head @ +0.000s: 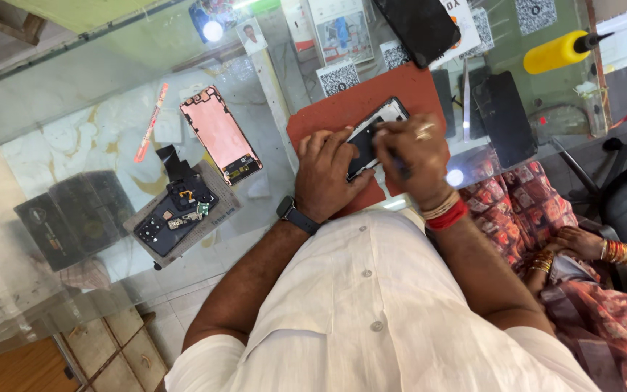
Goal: The person works on a disassembled smartphone frame on a red mat, using a handheld pry tool to scrape and clean the inner edges of the frame. They reposition the frame repeatedly and press components inside it, with other phone parts and a screen lying on the glass workbench.
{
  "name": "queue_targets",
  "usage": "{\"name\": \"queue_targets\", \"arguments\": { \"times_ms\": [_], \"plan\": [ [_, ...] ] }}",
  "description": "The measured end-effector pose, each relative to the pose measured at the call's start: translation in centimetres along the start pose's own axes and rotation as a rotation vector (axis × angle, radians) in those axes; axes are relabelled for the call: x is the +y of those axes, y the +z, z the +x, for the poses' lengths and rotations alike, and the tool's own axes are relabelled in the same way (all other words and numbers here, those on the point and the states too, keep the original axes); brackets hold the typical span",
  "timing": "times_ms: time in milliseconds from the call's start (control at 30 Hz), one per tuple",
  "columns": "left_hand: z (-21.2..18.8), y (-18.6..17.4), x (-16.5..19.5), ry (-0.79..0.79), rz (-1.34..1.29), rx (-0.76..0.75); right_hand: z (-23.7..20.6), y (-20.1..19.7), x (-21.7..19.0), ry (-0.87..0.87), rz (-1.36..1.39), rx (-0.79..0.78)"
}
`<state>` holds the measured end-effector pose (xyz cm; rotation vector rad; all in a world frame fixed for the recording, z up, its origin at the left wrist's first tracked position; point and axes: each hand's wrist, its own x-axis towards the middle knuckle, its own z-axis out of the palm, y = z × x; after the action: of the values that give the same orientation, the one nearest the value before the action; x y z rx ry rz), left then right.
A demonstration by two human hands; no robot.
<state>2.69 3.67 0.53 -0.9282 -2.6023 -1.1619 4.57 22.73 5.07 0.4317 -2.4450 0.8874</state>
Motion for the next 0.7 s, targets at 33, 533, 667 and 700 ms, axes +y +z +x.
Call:
{"name": "queue_targets", "arguments": {
  "times_ms": [33,533,667,700],
  "plan": [
    [-0.05,0.05,0.06,-0.004,-0.003,-0.005,-0.02,0.00,-0.11,-0.003,0.016,-0.006],
    [-0.46,0.23,-0.06,0.006,0.014,0.018,-0.46,0.06,-0.05,-0.067,-0.010,-0.039],
    [-0.41,0.10,-0.05,0.014,0.020,0.029,-0.55,-0.22,0.00,-0.050,-0.031,-0.053],
    [-0.28,0.09,-0.09,0.025,0.029,0.036,-0.49,-0.21,0.07,-0.042,-0.034,-0.055]
  ]
}}
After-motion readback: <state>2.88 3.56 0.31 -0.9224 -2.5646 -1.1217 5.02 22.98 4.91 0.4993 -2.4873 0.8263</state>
